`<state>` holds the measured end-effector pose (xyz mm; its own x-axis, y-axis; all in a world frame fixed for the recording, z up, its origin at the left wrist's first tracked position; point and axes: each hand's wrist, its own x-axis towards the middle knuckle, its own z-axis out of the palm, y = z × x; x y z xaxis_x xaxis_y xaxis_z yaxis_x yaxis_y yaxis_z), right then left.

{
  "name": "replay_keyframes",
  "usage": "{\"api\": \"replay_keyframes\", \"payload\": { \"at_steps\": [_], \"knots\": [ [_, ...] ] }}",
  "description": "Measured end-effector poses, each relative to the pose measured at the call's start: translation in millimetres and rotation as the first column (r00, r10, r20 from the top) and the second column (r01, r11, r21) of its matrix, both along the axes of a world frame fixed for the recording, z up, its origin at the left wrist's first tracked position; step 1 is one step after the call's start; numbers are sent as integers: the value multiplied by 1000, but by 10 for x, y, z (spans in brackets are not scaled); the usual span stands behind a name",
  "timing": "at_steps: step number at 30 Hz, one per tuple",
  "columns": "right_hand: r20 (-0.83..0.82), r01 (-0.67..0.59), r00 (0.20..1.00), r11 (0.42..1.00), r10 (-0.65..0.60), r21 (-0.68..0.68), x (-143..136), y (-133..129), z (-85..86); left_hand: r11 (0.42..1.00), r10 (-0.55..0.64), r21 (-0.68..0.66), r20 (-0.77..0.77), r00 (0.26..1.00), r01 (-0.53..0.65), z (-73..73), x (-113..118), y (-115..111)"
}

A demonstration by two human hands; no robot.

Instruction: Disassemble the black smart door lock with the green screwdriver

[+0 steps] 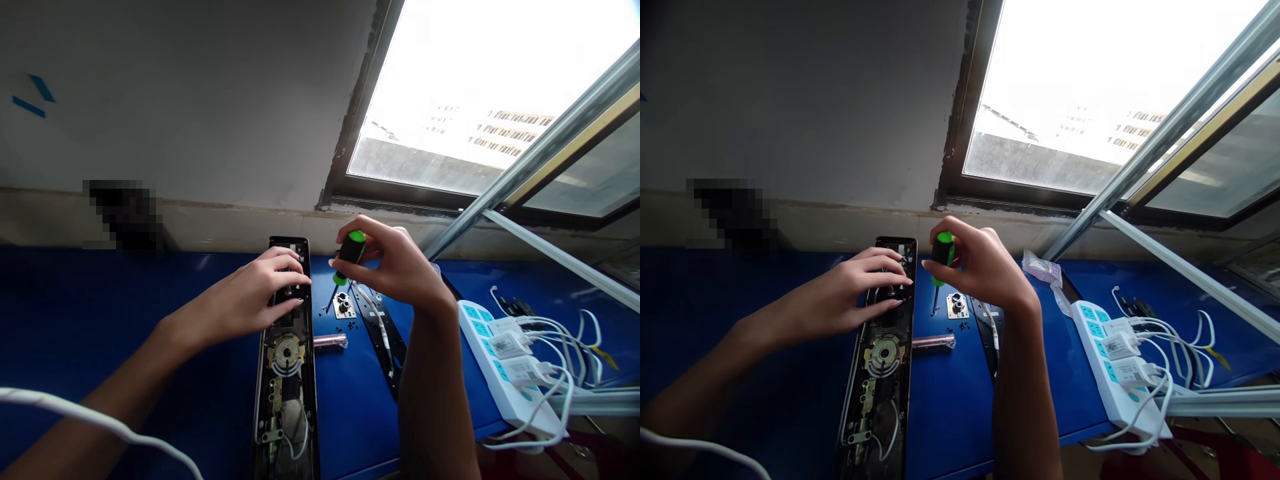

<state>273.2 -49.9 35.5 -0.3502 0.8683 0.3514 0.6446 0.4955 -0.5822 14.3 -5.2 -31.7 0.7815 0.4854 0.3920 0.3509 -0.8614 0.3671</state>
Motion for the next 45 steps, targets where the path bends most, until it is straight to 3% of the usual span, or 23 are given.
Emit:
{"api": "replay_keyframes", "payload": {
  "at_steps": [6, 10, 14, 19, 30, 34, 39, 45],
  "knots": [
    [-232, 119, 969, 983, -84, 140, -135, -161, 96, 994, -37, -107, -59, 998, 31, 120, -81, -64],
    [-342, 182, 934, 961, -103, 207, -226, -208, 153, 979, -83, -194, -105, 991, 61, 129, -55, -88],
    [-405, 192, 911, 947, -75, 257, -256, -190, 157, 969, -105, -229, -50, 993, 91, 104, -1, -87],
    [-389, 191, 919, 939, -69, 285, -201, -154, 140, 961, -128, -241, 48, 991, 136, 69, 31, -62],
    [-368, 202, 928, 911, -60, 360, -209, -198, 158, 982, -151, -108, 27, 988, 153, 38, 31, -32],
    [-318, 207, 945, 897, -79, 391, -200, -177, 135, 979, -156, -128, 12, 988, 156, 22, 27, -9],
    [-401, 258, 914, 854, -64, 451, -226, -150, 95, 976, -172, -139, -9, 985, 170, 6, 14, 10],
    [-385, 262, 919, 863, -86, 432, -220, -139, 111, 985, -167, -48, 20, 986, 168, 24, 6, 11]
  ]
}}
